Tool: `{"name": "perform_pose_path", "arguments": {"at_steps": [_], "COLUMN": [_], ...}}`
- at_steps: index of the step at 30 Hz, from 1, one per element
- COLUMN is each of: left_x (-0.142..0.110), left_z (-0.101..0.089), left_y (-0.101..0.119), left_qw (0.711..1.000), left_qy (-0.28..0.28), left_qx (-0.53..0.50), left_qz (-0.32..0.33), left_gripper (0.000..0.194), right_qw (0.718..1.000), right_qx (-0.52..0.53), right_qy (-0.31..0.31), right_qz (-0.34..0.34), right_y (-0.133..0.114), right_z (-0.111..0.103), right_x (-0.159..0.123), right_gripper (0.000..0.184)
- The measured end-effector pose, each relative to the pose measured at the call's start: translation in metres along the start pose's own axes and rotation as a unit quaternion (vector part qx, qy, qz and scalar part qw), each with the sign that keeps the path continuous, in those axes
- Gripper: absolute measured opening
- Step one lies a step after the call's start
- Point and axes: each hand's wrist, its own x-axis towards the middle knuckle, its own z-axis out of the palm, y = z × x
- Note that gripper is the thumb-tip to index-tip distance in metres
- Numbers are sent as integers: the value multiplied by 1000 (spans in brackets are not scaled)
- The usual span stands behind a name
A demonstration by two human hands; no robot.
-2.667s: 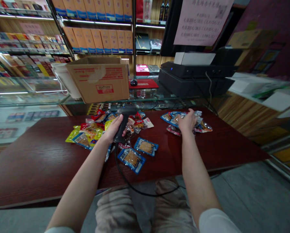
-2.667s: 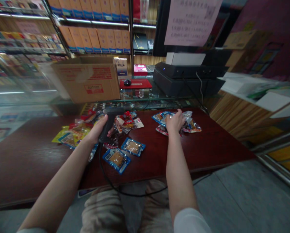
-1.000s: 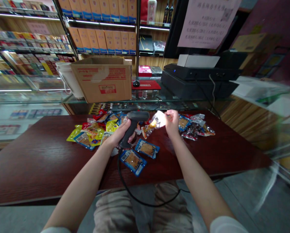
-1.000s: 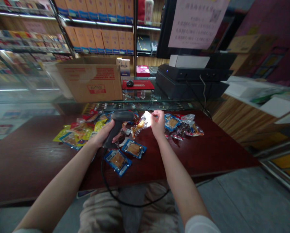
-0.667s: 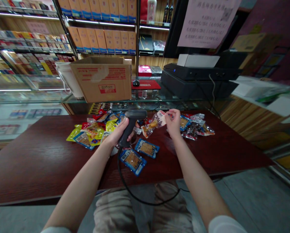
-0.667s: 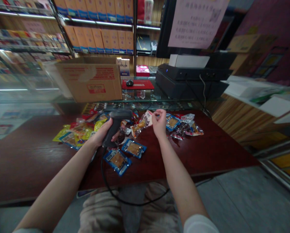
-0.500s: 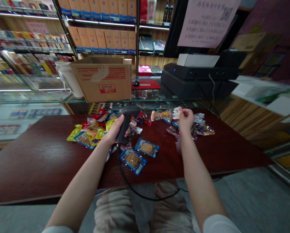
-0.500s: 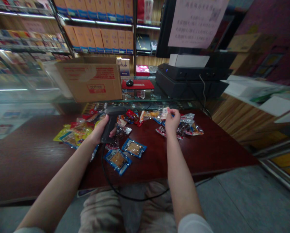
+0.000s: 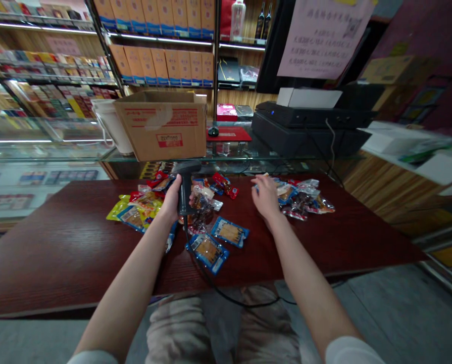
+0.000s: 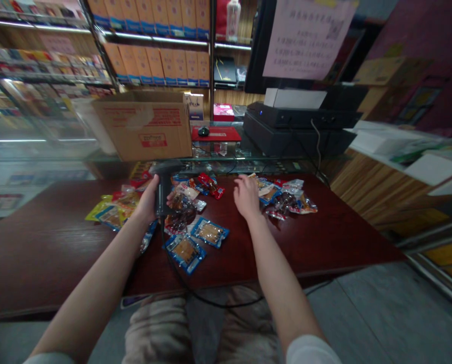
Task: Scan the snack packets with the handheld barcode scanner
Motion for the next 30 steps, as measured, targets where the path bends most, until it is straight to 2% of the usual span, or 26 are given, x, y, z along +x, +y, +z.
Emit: {"name": "perform_pose_path", "arguments": {"at_steps": [1, 3, 5, 8, 10, 13, 15, 17, 18, 22, 24, 25, 29, 30], "left_x": [0, 1, 2, 1, 1, 1, 1, 2, 2, 2, 2, 2, 3, 3], "left_z": [0, -1, -1, -1, 0, 0, 1, 1, 0, 0, 0, 0, 0, 0], "left_y": [-1, -2, -3, -4, -4, -4, -4, -4, -4, -4, -5, -5, -7, -8], "left_qw": [1000, 1000, 1000, 1000, 1000, 1000, 1000, 1000, 1000, 1000, 1000, 1000, 999, 999], "left_qy": [0, -1, 0, 1, 0, 2, 6, 6, 5, 0, -1, -1, -8, -15], "left_qx": [4, 11, 16, 14, 12, 19, 22, 22, 21, 24, 28, 30, 35, 36], "left_qz": [-1, -4, -5, 3, 7, 1, -2, -1, 1, 9, 10, 9, 13, 15], "left_gripper": [61, 61, 60, 55, 55, 57, 58, 59, 60, 63, 62, 62, 61, 62], "right_qw": [997, 984, 979, 983, 985, 991, 994, 992, 991, 987, 983, 981, 979, 980], "right_qx": [13, 17, 2, -27, -40, -15, 32, 61, 63, 59, 91, 110, 126, 116], "right_qy": [-67, -161, -194, -179, -169, -129, -97, -96, -103, -119, -126, -123, -73, -72], "right_qz": [-39, -68, -59, -14, 15, 26, 27, 46, 60, 91, 95, 102, 143, 144], "right_y": [-8, -21, -27, -23, -17, -11, -10, -9, -7, 3, 7, 8, -1, -4], "right_z": [9, 26, 35, 34, 30, 30, 36, 43, 47, 54, 55, 55, 56, 56], "right_x": [-2, -7, -10, -8, -6, -4, -5, -5, -5, -1, 2, 3, 2, 1], "right_gripper": [34, 38, 35, 28, 29, 26, 39, 53, 53, 32, 19, 18, 48, 50]}}
